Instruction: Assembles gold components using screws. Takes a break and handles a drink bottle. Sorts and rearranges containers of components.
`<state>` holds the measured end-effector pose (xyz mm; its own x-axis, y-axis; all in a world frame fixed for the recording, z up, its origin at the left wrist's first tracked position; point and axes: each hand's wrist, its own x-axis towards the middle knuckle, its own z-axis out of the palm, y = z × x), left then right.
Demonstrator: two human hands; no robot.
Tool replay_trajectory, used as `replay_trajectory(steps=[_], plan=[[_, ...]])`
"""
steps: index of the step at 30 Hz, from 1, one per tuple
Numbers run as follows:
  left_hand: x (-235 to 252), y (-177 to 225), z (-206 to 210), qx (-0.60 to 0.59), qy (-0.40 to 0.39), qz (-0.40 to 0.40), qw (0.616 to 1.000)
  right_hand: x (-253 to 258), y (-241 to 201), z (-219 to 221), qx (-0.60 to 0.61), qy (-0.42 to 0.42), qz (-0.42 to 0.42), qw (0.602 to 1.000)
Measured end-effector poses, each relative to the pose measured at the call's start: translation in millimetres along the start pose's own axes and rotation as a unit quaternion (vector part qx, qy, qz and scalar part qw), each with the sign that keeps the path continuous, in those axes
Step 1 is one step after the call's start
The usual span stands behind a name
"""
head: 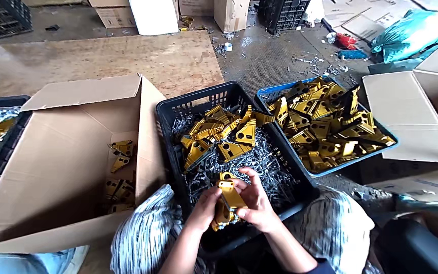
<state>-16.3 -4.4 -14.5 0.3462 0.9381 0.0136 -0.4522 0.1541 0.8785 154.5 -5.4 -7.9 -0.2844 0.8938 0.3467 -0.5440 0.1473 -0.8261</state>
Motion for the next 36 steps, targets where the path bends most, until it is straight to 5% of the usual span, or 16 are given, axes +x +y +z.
replay_trajectory(steps=[3, 6, 8, 13, 23, 27, 29, 31, 36], plan=[[6.1, 14.3, -14.2, 0.21, 0.03, 0.036, 0.976, -6.6, -9.6, -5.0, -0.234, 0.023, -0.044, 0.971], [0.6, 26.3, -8.9, 0.266, -0.017, -0.02, 0.964, -14.0, -15.2, -8.7, -0.506, -0.003, -0.112, 0.855], [-6.5, 27.0, 6.7, 0.262, -0.041, -0.044, 0.963, -16.9, -17.9, -5.7, -0.576, -0.025, -0.123, 0.808], [-10.9, 20.8, 14.6, 0.248, -0.058, -0.039, 0.966, -21.9, -32.2, -13.0, -0.442, -0.017, -0.021, 0.897], [-13.2, -9.5, 12.6, 0.265, -0.046, -0.017, 0.963, -39.9, -14.6, -8.8, -0.428, 0.076, 0.038, 0.9], [-18.8, 7.6, -2.3, 0.277, -0.085, 0.028, 0.957, -30.1, -7.4, 8.5, -0.484, 0.051, -0.027, 0.873], [-24.6, 18.0, -11.4, 0.246, -0.042, 0.052, 0.967, -12.7, 5.1, 21.8, -0.509, 0.03, -0.069, 0.858], [-27.6, 19.7, -17.6, 0.225, 0.091, 0.089, 0.966, 8.8, 23.9, 33.4, -0.519, -0.01, -0.114, 0.847], [-24.2, 7.6, -33.8, 0.187, 0.33, 0.19, 0.905, 44.5, 61.1, 55.6, -0.543, -0.123, -0.172, 0.813]])
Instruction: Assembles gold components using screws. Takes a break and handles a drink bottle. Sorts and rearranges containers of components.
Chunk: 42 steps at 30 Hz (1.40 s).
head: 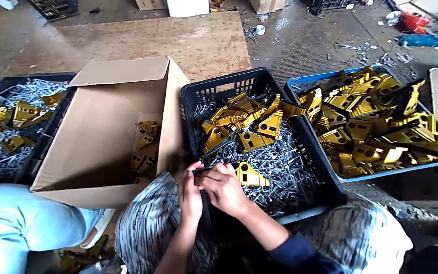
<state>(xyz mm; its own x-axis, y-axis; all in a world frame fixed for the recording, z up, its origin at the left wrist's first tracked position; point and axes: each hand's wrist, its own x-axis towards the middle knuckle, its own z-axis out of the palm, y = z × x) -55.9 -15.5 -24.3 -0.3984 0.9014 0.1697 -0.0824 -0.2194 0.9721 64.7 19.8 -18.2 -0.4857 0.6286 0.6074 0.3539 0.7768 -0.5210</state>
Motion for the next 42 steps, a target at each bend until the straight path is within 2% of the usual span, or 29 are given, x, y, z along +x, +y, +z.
replay_trajectory(steps=[4, 12, 30, 34, 36, 38, 40, 42], plan=[[-2.3, -23.7, -9.8, -0.046, 0.028, 0.002, 0.999, 0.4, 1.7, 10.5, -0.037, -0.045, -0.017, 0.998], [-4.0, -38.5, -14.4, -0.039, 0.032, 0.07, 0.996, -2.9, -4.5, 16.7, -0.049, -0.047, -0.002, 0.998], [-5.1, -42.6, -15.2, -0.08, 0.047, 0.06, 0.994, 3.0, -21.8, 20.7, -0.105, -0.06, 0.026, 0.992], [4.1, -35.5, -12.9, -0.069, 0.035, 0.027, 0.997, 5.1, -9.7, 18.2, -0.044, -0.053, 0.058, 0.996], [12.0, -29.1, -12.1, -0.076, 0.003, -0.012, 0.997, 3.1, 4.0, 13.5, 0.014, -0.05, 0.087, 0.995], [16.9, -18.4, -18.1, -0.093, -0.061, -0.032, 0.993, 2.7, 6.6, 0.6, 0.064, -0.04, 0.112, 0.991], [5.1, 0.4, -34.7, -0.045, -0.142, -0.033, 0.988, -5.9, -9.7, -23.0, 0.094, -0.05, 0.128, 0.986], [-21.8, 24.5, -51.2, 0.044, -0.229, -0.056, 0.971, -25.1, -33.2, -53.8, 0.094, -0.102, 0.139, 0.98]])
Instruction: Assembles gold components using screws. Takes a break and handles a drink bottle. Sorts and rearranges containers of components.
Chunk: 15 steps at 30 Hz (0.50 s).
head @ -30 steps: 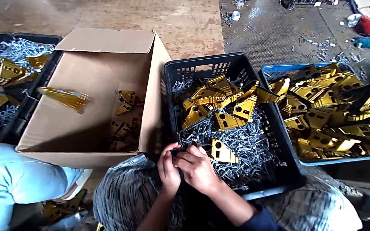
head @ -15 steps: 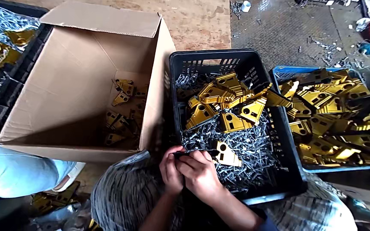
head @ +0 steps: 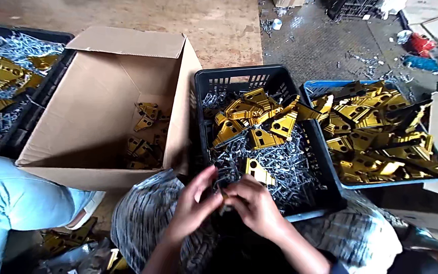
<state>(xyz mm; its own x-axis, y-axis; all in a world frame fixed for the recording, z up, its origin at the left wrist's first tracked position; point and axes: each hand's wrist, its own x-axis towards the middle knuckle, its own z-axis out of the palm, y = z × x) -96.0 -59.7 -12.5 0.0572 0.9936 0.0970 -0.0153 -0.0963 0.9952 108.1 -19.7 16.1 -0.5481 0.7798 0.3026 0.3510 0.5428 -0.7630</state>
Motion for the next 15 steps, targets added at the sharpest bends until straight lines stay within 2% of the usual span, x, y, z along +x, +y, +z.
replay_trajectory(steps=[3, 5, 8, 11, 15], plan=[[-54.0, 9.9, 18.3, 0.069, -0.094, -0.08, 0.99, -54.4, -17.9, -11.4, 0.005, -0.061, 0.032, 0.998], [-82.3, 4.7, 40.7, 0.076, -0.107, -0.145, 0.981, -86.6, -16.2, -3.9, -0.009, -0.069, 0.057, 0.996], [-108.2, -13.6, 67.2, 0.057, -0.079, -0.237, 0.967, -114.1, -8.4, 6.0, -0.034, -0.076, 0.095, 0.992], [-119.9, -25.4, 80.6, -0.064, -0.034, -0.286, 0.956, -122.8, -2.6, 10.7, -0.044, -0.09, 0.103, 0.99], [-117.7, -22.2, 84.4, -0.165, 0.045, -0.373, 0.912, -122.4, 2.1, 19.5, -0.063, -0.082, 0.083, 0.991]])
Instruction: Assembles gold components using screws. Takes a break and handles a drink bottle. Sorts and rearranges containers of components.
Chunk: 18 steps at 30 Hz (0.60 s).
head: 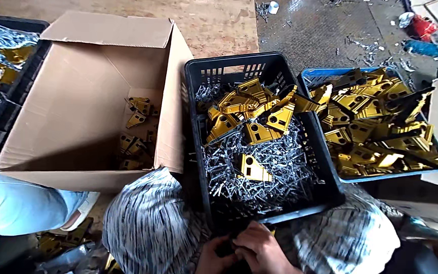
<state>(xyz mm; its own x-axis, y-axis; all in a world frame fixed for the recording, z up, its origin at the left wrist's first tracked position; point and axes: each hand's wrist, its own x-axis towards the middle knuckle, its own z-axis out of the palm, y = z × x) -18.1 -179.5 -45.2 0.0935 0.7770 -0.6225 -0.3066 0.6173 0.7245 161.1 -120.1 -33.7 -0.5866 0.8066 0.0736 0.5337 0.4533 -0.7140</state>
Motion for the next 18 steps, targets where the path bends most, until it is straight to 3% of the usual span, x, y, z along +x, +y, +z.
replay_trajectory(steps=[3, 9, 18], plan=[[0.5, 2.2, 0.1, -0.023, 0.019, -0.023, 0.999, 4.3, -0.9, 0.5, 0.002, -0.001, 0.01, 1.0], [-1.3, -4.8, 4.9, -0.013, 0.032, 0.04, 0.999, 15.7, -11.5, -8.1, 0.047, -0.042, 0.108, 0.992], [-4.1, -6.8, 4.6, 0.028, 0.036, 0.048, 0.998, 24.3, -21.1, -21.4, 0.099, -0.118, 0.224, 0.962]])
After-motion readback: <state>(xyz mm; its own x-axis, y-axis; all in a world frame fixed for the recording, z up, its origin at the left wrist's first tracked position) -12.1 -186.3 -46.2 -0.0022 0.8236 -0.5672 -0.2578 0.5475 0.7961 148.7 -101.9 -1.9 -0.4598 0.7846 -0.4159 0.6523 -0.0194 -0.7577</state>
